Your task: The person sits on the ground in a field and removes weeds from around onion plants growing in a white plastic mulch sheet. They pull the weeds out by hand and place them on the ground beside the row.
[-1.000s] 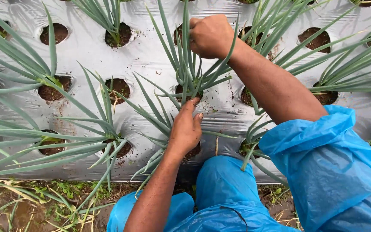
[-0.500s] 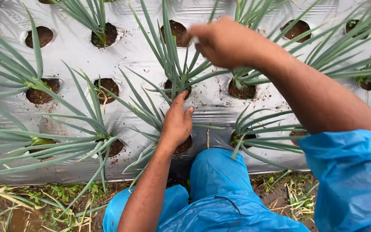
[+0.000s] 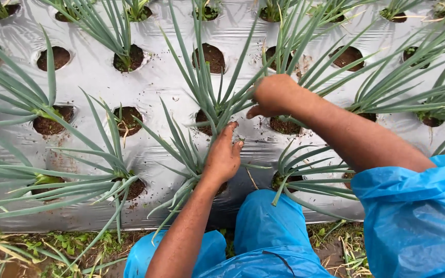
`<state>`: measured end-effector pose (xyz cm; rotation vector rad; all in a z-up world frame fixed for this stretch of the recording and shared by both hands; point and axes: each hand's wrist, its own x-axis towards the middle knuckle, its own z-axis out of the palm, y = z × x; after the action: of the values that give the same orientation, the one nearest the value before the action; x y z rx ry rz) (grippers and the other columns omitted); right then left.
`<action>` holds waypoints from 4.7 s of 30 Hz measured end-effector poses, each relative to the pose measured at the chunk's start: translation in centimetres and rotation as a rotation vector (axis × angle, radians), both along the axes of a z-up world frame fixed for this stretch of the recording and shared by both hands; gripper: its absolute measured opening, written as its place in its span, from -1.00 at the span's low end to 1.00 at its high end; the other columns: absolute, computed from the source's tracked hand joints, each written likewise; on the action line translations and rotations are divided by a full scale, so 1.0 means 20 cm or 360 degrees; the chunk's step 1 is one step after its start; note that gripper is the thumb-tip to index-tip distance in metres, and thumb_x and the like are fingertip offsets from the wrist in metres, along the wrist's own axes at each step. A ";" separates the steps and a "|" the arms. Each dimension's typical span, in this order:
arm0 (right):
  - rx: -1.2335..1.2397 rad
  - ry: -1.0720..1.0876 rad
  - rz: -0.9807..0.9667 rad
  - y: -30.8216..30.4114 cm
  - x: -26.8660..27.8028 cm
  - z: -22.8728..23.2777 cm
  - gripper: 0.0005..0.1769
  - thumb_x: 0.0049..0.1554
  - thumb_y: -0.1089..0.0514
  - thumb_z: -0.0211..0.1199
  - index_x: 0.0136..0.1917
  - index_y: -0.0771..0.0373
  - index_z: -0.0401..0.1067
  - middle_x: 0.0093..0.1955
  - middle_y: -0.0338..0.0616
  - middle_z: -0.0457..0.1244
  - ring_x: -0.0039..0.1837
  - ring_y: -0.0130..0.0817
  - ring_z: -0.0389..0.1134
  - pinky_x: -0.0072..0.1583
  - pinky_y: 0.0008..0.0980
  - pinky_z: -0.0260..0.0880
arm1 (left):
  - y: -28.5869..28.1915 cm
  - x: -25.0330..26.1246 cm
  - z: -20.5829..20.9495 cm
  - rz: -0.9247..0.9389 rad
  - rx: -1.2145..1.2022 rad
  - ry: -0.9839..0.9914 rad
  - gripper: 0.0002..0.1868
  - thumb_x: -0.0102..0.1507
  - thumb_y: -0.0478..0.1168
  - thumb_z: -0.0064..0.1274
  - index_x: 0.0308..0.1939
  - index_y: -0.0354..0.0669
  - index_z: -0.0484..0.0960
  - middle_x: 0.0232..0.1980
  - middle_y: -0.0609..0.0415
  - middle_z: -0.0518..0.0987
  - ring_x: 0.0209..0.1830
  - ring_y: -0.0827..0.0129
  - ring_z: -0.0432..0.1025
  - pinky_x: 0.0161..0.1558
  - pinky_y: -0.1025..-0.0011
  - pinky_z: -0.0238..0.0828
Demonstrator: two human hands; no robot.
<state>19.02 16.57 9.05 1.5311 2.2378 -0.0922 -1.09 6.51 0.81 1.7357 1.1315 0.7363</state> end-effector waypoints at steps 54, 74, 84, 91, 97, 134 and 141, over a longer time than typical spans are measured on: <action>-0.0094 0.0376 0.1546 -1.39 -1.35 -0.18 -0.62 0.19 -0.11 0.31 0.22 0.03 0.45 0.12 -0.06 0.29 0.01 -0.04 0.44 -0.07 -0.04 0.54 | -1.22 -0.90 -0.51 -0.0670 -0.0318 0.1502 -0.31 0.47 0.37 -0.53 -0.43 -0.02 0.41 -0.50 0.18 0.31 -0.52 0.44 0.04 -0.36 0.30 0.05; -0.0681 0.1170 0.0084 -1.42 -1.13 -0.62 -0.58 0.33 0.04 0.11 0.39 0.23 0.39 0.21 0.27 0.27 0.20 0.33 0.40 0.20 0.15 0.44 | -1.19 -0.94 -0.64 -0.0422 -0.0547 0.1467 -0.48 0.30 0.18 0.09 -0.06 -0.22 0.79 0.10 -0.18 0.67 0.06 -0.09 0.59 -0.02 -0.07 0.59; -0.0460 0.1577 -0.0428 -1.39 -0.91 -1.00 -0.77 0.24 0.11 0.24 0.14 0.14 0.58 -0.14 0.02 0.47 0.00 -0.02 0.52 0.03 -0.08 0.49 | -1.09 -0.97 -0.38 -0.0257 -0.0554 0.1289 -0.61 0.36 -0.05 0.02 0.10 -0.24 0.71 0.01 -0.32 0.68 0.12 -0.23 0.56 0.08 -0.10 0.52; -0.0305 0.1682 -0.0384 -1.40 -0.82 -1.07 -0.37 0.07 0.42 0.14 0.39 0.10 0.45 0.30 0.18 0.29 0.15 0.12 0.46 0.20 0.04 0.50 | -1.02 -0.88 -0.38 -0.0076 -0.0328 0.1232 -0.65 0.30 -0.29 0.02 0.16 -0.17 0.66 -0.08 -0.28 0.69 0.01 -0.21 0.60 -0.02 -0.06 0.58; -0.0210 0.1829 -0.0312 -1.53 -0.79 -0.91 -0.36 0.18 0.27 0.19 0.52 0.08 0.27 0.00 0.07 0.39 0.01 0.11 0.48 0.03 0.08 0.50 | -1.11 -0.84 -0.36 -0.0087 -0.0319 0.1300 -0.35 0.23 -0.15 0.20 0.39 -0.23 0.44 0.28 -0.40 0.45 0.15 -0.34 0.51 0.10 -0.18 0.50; 0.0219 0.1195 -0.1368 -1.72 0.36 -0.79 -0.63 0.16 0.06 0.30 0.25 0.07 0.55 0.02 0.02 0.45 0.10 0.06 0.49 0.16 0.07 0.47 | -0.50 0.22 -0.67 -0.0286 0.0243 0.1069 -0.48 0.35 -0.10 0.07 0.38 0.23 0.29 0.18 -0.01 0.43 -0.01 -0.22 0.58 0.08 -0.18 0.53; 0.0851 0.1351 -0.1357 -1.33 0.66 -1.13 -0.57 0.13 0.11 0.37 0.27 0.10 0.46 0.19 0.03 0.27 0.15 0.25 0.42 0.16 0.18 0.50 | -0.40 0.18 -0.93 -0.0477 0.0374 0.1219 -0.88 0.38 -0.11 -0.01 -0.04 0.02 0.49 0.00 0.03 0.44 -0.15 -0.21 0.59 -0.09 -0.10 0.56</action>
<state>32.19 -10.02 -13.54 3.1265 2.0101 -0.5019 2.53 -1.43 -17.78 2.4216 1.2531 -0.0096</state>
